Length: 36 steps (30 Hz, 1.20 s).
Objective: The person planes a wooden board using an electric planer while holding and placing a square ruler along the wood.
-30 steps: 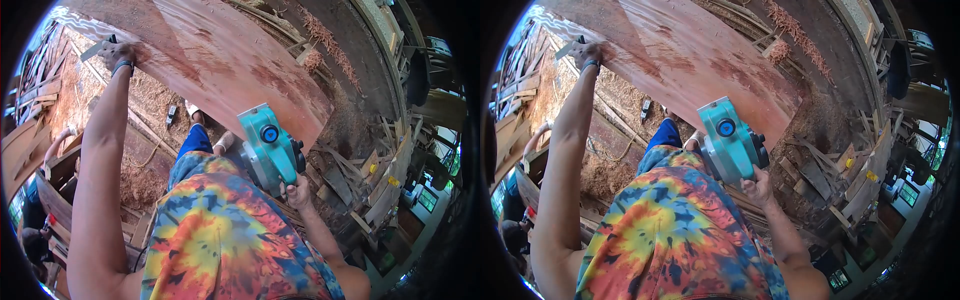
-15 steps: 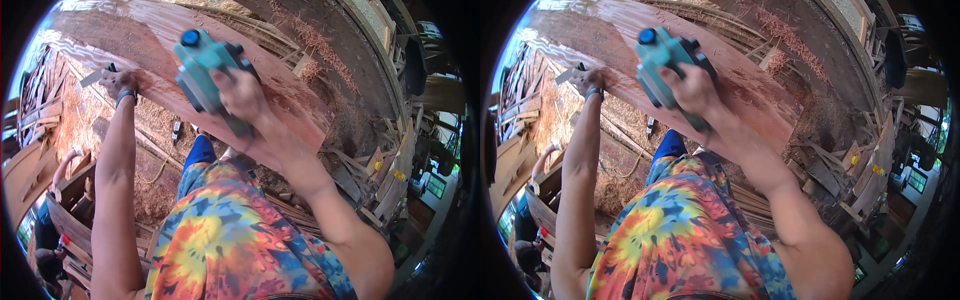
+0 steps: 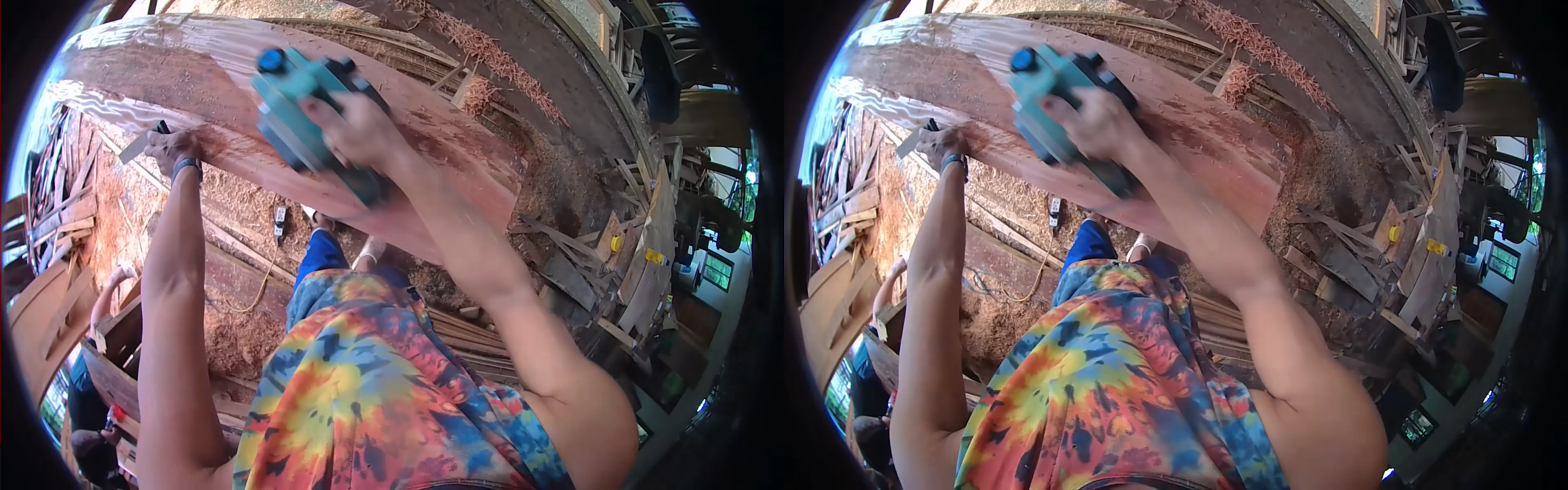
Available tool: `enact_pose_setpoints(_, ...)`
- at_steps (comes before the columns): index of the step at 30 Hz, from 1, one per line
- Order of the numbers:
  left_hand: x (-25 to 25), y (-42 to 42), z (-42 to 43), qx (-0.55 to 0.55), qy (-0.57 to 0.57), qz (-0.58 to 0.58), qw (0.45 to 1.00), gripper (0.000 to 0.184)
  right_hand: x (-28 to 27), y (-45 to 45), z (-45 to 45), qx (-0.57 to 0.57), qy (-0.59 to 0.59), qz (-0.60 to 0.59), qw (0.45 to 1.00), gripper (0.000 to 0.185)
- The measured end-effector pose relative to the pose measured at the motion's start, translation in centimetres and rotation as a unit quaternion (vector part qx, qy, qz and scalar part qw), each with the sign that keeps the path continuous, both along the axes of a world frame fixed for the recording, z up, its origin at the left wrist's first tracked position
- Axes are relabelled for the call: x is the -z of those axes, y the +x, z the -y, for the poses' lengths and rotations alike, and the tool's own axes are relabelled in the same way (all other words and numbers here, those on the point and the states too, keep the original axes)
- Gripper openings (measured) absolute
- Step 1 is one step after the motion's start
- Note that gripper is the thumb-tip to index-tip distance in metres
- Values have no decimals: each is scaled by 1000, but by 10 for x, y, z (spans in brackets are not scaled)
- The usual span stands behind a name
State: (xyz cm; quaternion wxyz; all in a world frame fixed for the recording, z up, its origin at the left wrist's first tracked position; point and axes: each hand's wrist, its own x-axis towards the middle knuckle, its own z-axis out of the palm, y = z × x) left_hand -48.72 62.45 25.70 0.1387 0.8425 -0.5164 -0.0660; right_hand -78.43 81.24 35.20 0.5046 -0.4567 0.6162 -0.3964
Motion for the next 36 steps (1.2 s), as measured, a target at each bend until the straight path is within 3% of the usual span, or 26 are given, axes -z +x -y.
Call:
enact_pose_setpoints(5, -3, 0, -2, 1, -7, -2, 1000, 50, -19, -52, -218, 10, 79, -17, 997, 74)
enact_pose_setpoints(8, 3, 0, 1, -4, -22, -2, 1000, 50, -26, -66, -324, 62, 141, 60, 986, 89)
enact_pose_setpoints(13, 12, 3, 2, 6, -33, 6, 999, 49, -28, -70, -371, 124, 181, 87, 972, 99)
enact_pose_setpoints(21, 12, 2, 2, -14, -46, -19, 999, 54, -22, -63, -224, 82, 112, 106, 985, 93)
enact_pose_setpoints(25, 19, 6, 4, -6, -66, -27, 997, 59, -16, -60, -121, 63, 59, 87, 992, 77)
enact_pose_setpoints(31, 12, 3, 4, -11, -46, -36, 998, 63, -8, -42, 52, 14, 14, 112, 994, 76)
enact_pose_setpoints(36, 6, 2, 1, -4, -37, -42, 998, 62, 4, 16, 140, 55, -22, 150, 987, 74)
